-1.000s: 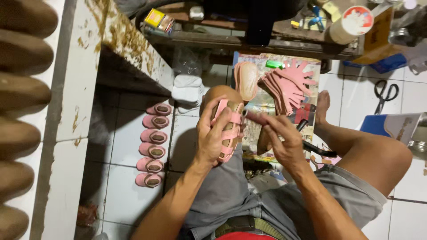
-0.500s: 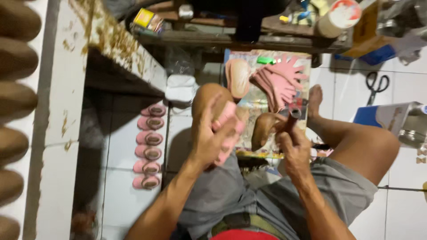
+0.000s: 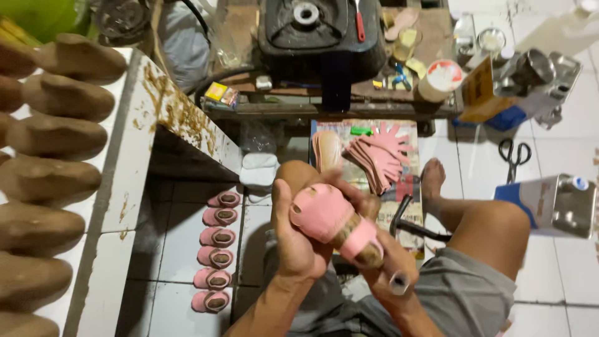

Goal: The person sits on the floor of a small workshop assembling pink strap sandals. They fit a pink multi-strap upper over a wooden shoe last, press the straps onto a sole, tap and seat the edges with a wooden mallet, then set the finished sandal aside and begin fitting another upper onto a last.

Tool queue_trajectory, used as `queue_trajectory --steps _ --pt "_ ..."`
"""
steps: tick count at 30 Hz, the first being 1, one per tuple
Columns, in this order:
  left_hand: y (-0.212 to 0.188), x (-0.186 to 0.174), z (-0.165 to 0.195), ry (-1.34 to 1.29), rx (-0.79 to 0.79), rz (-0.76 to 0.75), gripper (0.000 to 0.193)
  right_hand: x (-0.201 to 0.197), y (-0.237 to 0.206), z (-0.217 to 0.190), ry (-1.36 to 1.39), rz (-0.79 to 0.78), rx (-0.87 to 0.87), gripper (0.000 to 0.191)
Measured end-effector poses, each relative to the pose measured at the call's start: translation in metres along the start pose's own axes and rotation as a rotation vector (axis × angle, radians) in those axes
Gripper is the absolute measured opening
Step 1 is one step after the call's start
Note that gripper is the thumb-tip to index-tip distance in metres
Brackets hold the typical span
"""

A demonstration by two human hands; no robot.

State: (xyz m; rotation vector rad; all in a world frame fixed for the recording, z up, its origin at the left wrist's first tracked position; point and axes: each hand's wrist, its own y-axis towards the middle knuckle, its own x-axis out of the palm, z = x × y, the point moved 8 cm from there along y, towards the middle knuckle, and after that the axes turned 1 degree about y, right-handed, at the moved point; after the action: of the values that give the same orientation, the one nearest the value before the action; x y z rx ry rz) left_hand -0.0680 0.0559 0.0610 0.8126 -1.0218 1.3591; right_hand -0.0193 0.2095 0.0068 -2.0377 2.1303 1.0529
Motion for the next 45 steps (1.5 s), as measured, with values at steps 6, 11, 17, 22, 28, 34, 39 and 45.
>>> queue_trajectory --steps 6,11,17,22,28,34,39,45 --pt "0.002 0.013 -0.017 0.122 -0.108 -0.106 0.077 -0.028 -0.002 -0.034 0.004 0.217 -0.235 0.039" --pt "-0.001 -0.004 -0.04 -0.021 -0.199 -0.011 0.072 -0.032 -0.019 -0.025 -0.12 0.19 -0.224 0.032" --pt "-0.007 -0.021 -0.041 0.024 -0.209 0.047 0.074 -0.019 -0.033 -0.009 -0.085 0.18 -0.149 0.032" --pt "-0.03 -0.029 -0.025 0.09 -0.035 0.213 0.066 -0.014 -0.021 -0.006 0.006 0.098 -0.165 0.041" --pt "-0.043 -0.07 -0.005 0.271 -0.054 0.213 0.065 0.001 -0.023 0.045 0.282 -0.146 0.129 0.064" --pt "-0.051 -0.126 0.005 0.096 -0.084 0.317 0.054 -0.009 -0.049 0.165 0.618 0.211 1.127 0.052" --pt "-0.049 -0.129 -0.011 0.192 -0.098 0.256 0.051 0.023 -0.052 0.178 0.713 0.129 1.269 0.05" --pt "-0.056 -0.136 0.001 0.168 -0.055 0.36 0.054 0.043 -0.041 0.162 0.264 -0.089 0.888 0.054"
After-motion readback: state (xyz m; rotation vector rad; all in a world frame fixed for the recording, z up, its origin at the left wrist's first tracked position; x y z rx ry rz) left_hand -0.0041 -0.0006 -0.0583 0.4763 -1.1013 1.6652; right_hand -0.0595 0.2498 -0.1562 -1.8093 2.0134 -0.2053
